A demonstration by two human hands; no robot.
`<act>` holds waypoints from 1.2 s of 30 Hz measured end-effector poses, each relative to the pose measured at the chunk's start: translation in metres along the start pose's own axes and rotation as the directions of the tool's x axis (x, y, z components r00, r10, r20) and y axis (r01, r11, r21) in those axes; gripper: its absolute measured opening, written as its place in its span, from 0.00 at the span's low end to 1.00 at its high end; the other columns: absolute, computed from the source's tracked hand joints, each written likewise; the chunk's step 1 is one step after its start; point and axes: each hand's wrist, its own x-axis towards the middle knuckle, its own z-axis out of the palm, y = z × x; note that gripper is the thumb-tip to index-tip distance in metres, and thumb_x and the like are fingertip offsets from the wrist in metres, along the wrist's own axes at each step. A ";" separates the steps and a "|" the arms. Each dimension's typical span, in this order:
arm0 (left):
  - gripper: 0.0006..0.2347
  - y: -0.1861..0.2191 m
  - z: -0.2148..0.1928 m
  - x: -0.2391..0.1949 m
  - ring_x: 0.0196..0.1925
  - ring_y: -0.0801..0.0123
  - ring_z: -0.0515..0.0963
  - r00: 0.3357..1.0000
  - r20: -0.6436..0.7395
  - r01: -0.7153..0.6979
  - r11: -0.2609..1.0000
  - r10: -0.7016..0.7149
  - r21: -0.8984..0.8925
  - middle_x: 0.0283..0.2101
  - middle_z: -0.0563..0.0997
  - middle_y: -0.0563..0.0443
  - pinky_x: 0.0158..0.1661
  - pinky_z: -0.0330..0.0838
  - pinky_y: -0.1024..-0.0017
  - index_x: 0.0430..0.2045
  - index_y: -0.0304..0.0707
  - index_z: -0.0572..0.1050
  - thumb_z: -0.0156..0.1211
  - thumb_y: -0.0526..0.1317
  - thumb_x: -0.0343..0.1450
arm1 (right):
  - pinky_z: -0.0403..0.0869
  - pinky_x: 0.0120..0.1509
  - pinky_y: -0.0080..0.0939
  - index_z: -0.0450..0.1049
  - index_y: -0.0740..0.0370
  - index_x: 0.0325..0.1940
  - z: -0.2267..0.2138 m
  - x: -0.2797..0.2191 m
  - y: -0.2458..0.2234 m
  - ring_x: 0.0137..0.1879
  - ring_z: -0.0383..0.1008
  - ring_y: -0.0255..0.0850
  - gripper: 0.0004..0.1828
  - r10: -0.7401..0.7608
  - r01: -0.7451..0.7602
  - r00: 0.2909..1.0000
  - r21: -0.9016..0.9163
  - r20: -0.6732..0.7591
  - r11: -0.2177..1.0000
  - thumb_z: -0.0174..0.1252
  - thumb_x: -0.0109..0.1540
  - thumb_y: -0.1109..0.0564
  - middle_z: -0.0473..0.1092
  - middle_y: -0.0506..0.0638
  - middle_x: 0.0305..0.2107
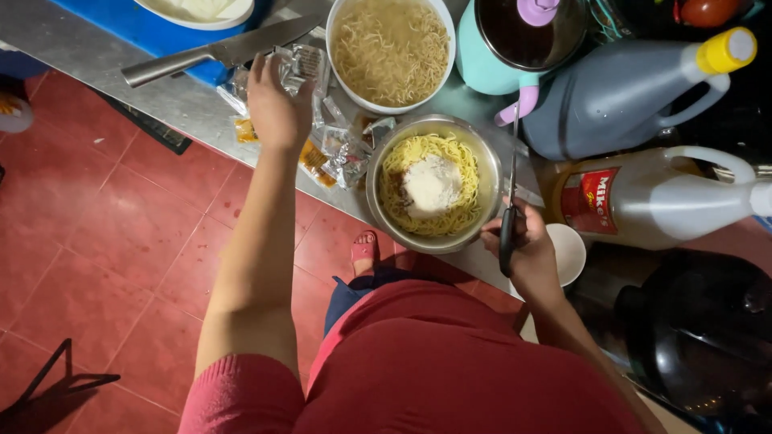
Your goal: The person uses scissors to open multiple seasoning packets and adds the contents to a bowl of noodles.
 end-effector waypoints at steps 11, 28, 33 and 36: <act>0.14 -0.030 0.048 -0.075 0.41 0.47 0.80 0.956 0.229 -0.231 0.951 0.183 0.207 0.34 0.78 0.47 0.39 0.73 0.53 0.28 0.47 0.78 0.71 0.52 0.59 | 0.78 0.48 0.39 0.59 0.67 0.71 -0.007 0.005 0.025 0.39 0.75 0.43 0.43 -0.128 0.126 0.992 0.146 0.004 0.981 0.69 0.54 0.69 0.75 0.63 0.35; 0.20 0.133 -0.087 -0.187 0.38 0.68 0.83 0.918 0.365 0.159 0.699 0.155 -0.698 0.36 0.85 0.41 0.42 0.81 0.69 0.49 0.47 0.81 0.78 0.42 0.64 | 0.81 0.47 0.37 0.56 0.59 0.72 0.047 0.020 -0.076 0.44 0.77 0.41 0.47 -0.432 0.395 0.877 0.195 0.211 0.898 0.74 0.55 0.65 0.73 0.55 0.37; 0.05 0.105 -0.061 -0.219 0.28 0.75 0.76 0.907 0.403 0.420 0.244 -0.118 -0.874 0.25 0.77 0.50 0.31 0.75 0.78 0.32 0.27 0.80 0.71 0.32 0.69 | 0.82 0.45 0.34 0.62 0.56 0.66 0.041 0.016 -0.053 0.39 0.76 0.37 0.40 -0.389 0.338 0.915 0.326 0.107 0.883 0.75 0.54 0.66 0.69 0.50 0.33; 0.05 0.095 -0.058 -0.231 0.26 0.75 0.71 0.909 0.417 0.405 0.232 0.001 -0.884 0.21 0.73 0.52 0.32 0.70 0.78 0.28 0.31 0.80 0.70 0.34 0.70 | 0.81 0.45 0.38 0.61 0.58 0.68 0.030 0.006 -0.036 0.38 0.79 0.42 0.38 -0.411 0.330 0.887 0.331 0.212 0.884 0.69 0.56 0.68 0.69 0.53 0.33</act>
